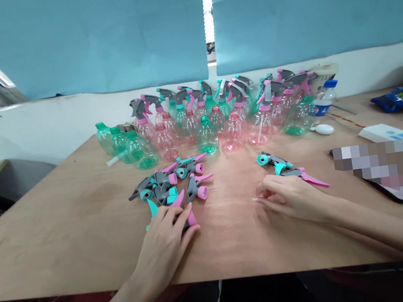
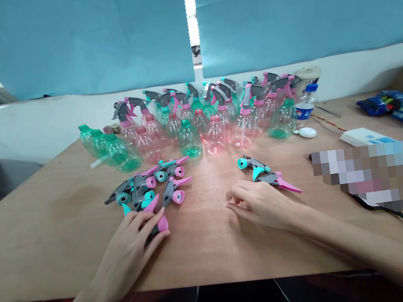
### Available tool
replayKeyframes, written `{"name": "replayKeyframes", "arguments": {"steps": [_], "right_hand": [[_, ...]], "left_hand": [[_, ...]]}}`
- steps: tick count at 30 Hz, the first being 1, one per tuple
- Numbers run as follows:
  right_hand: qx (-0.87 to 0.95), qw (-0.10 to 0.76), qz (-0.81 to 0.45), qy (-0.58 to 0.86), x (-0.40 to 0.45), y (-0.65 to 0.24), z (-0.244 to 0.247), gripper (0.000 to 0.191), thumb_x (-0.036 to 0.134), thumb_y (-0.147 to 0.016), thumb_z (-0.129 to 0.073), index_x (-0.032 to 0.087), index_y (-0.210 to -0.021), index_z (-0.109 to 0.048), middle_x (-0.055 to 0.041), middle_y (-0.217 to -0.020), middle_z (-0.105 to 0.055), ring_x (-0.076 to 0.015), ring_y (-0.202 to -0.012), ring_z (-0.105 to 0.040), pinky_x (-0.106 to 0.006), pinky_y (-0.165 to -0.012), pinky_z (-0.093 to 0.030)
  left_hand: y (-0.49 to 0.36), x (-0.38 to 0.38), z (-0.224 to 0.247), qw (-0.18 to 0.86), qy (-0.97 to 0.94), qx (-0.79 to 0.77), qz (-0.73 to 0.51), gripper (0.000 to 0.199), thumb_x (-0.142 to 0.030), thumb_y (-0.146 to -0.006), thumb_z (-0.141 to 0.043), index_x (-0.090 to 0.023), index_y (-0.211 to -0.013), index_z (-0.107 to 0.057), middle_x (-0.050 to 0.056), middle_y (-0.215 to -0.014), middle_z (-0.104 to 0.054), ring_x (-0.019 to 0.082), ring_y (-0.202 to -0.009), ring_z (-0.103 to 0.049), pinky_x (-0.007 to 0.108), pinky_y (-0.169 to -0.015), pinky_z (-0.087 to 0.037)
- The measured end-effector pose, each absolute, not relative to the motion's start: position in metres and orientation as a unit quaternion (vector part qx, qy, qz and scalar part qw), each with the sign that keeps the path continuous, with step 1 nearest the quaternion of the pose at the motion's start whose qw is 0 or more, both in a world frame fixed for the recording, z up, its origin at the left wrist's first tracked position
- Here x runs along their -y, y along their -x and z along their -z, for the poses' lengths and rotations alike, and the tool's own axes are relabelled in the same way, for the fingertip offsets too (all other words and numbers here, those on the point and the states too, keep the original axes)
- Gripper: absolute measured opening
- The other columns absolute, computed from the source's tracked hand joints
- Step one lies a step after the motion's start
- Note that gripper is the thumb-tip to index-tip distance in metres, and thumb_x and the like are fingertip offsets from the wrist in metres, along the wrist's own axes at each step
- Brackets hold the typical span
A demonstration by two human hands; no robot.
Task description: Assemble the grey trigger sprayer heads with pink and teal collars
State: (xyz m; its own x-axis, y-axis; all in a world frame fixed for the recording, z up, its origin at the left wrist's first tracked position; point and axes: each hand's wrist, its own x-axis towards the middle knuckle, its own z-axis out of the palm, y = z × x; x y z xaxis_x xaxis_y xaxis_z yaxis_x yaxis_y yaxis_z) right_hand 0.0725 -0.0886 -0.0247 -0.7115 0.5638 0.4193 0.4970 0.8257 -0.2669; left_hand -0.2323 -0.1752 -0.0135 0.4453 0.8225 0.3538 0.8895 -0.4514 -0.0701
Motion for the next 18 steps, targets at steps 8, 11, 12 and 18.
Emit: {"name": "replayKeyframes", "arguments": {"steps": [8,11,12,18], "right_hand": [[0.912,0.256,-0.064,0.314,0.090,-0.073,0.021,0.015,0.031,-0.092,-0.050,0.018,-0.087,-0.054,-0.0005,-0.073,-0.060,-0.0118,-0.060,-0.056,-0.022,-0.052,-0.040],[0.911,0.250,-0.062,0.323,0.091,-0.075,0.021,0.014,0.031,-0.092,-0.050,0.019,-0.088,-0.055,0.0002,-0.072,-0.059,-0.0118,-0.059,-0.055,-0.022,-0.051,-0.038],[0.910,0.250,-0.061,0.325,0.091,-0.076,0.021,0.014,0.031,-0.092,-0.050,0.019,-0.088,-0.055,0.0003,-0.072,-0.059,-0.0119,-0.059,-0.055,-0.022,-0.051,-0.038],[0.902,0.254,-0.064,0.344,0.088,-0.090,0.021,0.015,0.032,-0.092,-0.049,0.019,-0.089,-0.056,0.0005,-0.074,-0.060,-0.0120,-0.062,-0.056,-0.024,-0.056,-0.040]], "left_hand": [[0.203,0.150,0.008,0.152,0.776,0.608,0.073,0.031,-0.035,-0.088,-0.056,-0.014,-0.110,-0.060,0.011,-0.095,-0.059,0.026,-0.086,-0.057,0.038,-0.074,-0.048],[0.194,0.150,0.007,0.130,0.759,0.633,0.074,0.030,-0.034,-0.088,-0.056,-0.017,-0.113,-0.059,0.007,-0.091,-0.056,0.023,-0.079,-0.057,0.034,-0.069,-0.048],[0.192,0.150,0.007,0.124,0.760,0.633,0.079,0.030,-0.034,-0.088,-0.056,-0.018,-0.113,-0.059,0.007,-0.090,-0.055,0.023,-0.079,-0.057,0.034,-0.069,-0.048],[0.186,0.143,0.015,0.137,0.784,0.592,0.128,0.027,-0.030,-0.088,-0.056,-0.015,-0.110,-0.058,0.007,-0.089,-0.055,0.023,-0.080,-0.056,0.035,-0.071,-0.048]]}}
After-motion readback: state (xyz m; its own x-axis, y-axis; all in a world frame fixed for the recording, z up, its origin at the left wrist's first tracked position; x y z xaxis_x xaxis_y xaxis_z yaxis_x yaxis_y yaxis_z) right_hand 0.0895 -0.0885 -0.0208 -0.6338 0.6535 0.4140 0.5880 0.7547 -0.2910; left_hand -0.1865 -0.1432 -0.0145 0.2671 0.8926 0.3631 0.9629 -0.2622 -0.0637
